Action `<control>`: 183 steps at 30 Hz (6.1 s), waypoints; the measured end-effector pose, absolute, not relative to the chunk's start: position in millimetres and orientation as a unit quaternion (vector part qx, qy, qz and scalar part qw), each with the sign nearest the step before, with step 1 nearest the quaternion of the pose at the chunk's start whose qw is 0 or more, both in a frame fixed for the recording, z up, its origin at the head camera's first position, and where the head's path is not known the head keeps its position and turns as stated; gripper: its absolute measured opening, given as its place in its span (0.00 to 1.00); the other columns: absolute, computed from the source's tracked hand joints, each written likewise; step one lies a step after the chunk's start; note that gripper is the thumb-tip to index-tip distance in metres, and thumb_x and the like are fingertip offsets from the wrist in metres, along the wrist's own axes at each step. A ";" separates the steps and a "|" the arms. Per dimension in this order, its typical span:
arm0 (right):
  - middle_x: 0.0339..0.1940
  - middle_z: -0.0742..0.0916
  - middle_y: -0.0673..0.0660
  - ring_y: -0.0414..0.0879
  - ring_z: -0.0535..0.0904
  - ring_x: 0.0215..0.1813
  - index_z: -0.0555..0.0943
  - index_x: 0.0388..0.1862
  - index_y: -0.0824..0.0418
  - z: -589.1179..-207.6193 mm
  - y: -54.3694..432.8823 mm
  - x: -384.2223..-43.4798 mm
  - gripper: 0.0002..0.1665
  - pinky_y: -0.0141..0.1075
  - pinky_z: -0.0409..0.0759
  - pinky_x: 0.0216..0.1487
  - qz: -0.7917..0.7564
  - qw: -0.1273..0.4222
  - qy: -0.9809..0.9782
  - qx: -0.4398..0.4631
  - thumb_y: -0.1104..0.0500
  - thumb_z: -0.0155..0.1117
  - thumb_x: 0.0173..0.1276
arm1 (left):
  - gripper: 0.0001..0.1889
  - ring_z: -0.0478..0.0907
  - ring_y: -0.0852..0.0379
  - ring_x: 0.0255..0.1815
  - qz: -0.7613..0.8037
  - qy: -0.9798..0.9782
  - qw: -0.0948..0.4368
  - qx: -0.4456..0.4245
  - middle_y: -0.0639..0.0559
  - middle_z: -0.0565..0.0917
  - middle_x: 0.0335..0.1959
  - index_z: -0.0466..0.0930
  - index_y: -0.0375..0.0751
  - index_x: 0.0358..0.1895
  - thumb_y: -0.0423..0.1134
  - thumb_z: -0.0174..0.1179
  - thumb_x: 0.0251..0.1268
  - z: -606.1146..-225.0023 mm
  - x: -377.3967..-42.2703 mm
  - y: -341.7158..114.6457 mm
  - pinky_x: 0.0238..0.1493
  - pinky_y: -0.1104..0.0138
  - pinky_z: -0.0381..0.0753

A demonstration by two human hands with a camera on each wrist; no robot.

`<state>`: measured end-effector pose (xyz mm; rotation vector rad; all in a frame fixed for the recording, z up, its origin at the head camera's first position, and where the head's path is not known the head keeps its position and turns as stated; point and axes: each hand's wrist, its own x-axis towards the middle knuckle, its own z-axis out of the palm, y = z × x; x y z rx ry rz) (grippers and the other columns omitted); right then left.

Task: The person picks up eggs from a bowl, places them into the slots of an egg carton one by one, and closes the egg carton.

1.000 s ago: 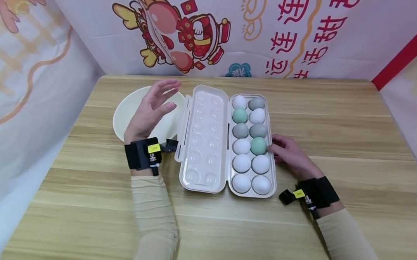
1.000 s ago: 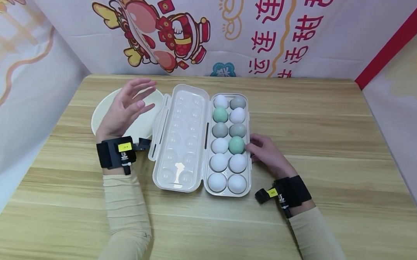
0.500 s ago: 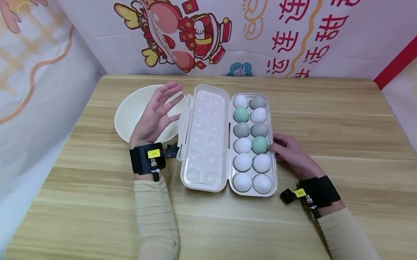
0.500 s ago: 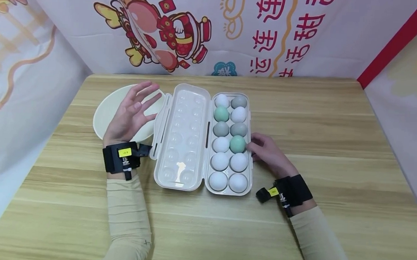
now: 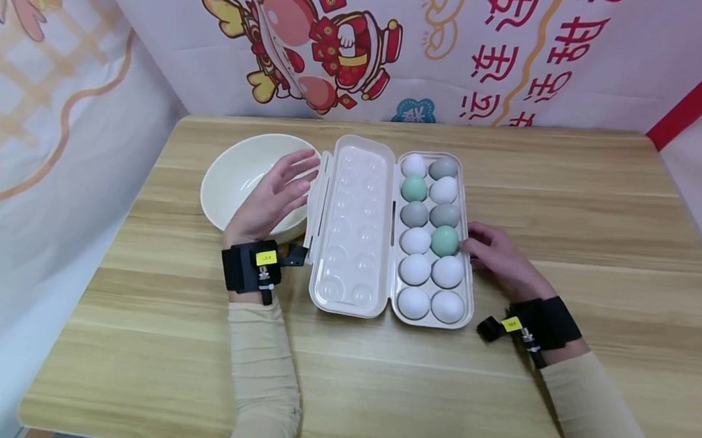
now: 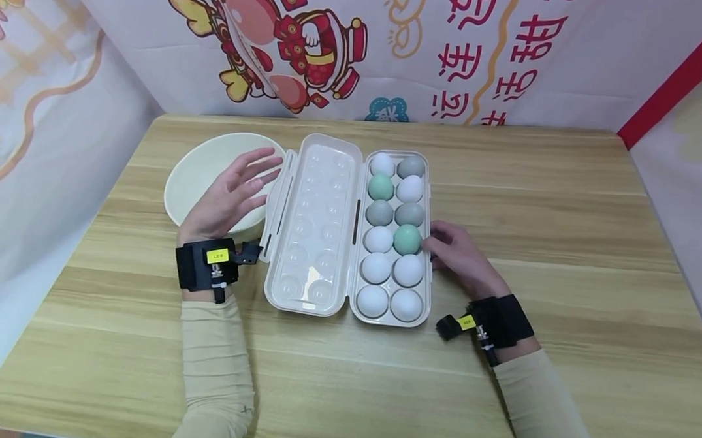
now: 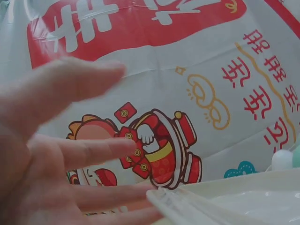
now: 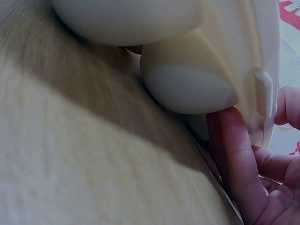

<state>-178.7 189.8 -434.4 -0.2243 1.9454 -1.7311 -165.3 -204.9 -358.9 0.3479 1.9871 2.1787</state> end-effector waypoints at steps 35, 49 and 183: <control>0.55 0.73 0.62 0.44 0.76 0.48 0.64 0.67 0.72 -434.2 188.5 -180.9 0.29 0.34 0.79 0.44 -0.623 0.262 0.735 -0.060 0.61 0.51 0.70 | 0.25 0.65 0.51 0.66 0.570 0.802 0.145 0.107 0.42 0.72 0.64 0.68 0.33 0.67 0.38 0.56 0.71 -344.0 -158.5 -201.5 0.68 0.56 0.59; 0.53 0.75 0.60 0.45 0.75 0.48 0.66 0.64 0.72 -435.7 190.1 -183.8 0.25 0.34 0.79 0.45 -0.623 0.263 0.734 -0.067 0.61 0.51 0.71 | 0.23 0.69 0.49 0.62 0.587 0.790 0.150 0.094 0.39 0.74 0.62 0.67 0.31 0.67 0.39 0.50 0.75 -340.6 -156.7 -199.7 0.66 0.57 0.62; 0.77 0.50 0.58 0.59 0.50 0.74 0.42 0.79 0.47 -371.2 185.5 -158.7 0.39 0.64 0.53 0.66 -0.552 0.064 0.809 -0.190 0.39 0.40 0.76 | 0.18 0.52 0.56 0.74 0.501 0.763 0.056 0.404 0.37 0.58 0.73 0.74 0.25 0.59 0.27 0.56 0.68 -338.0 -152.5 -57.7 0.67 0.67 0.60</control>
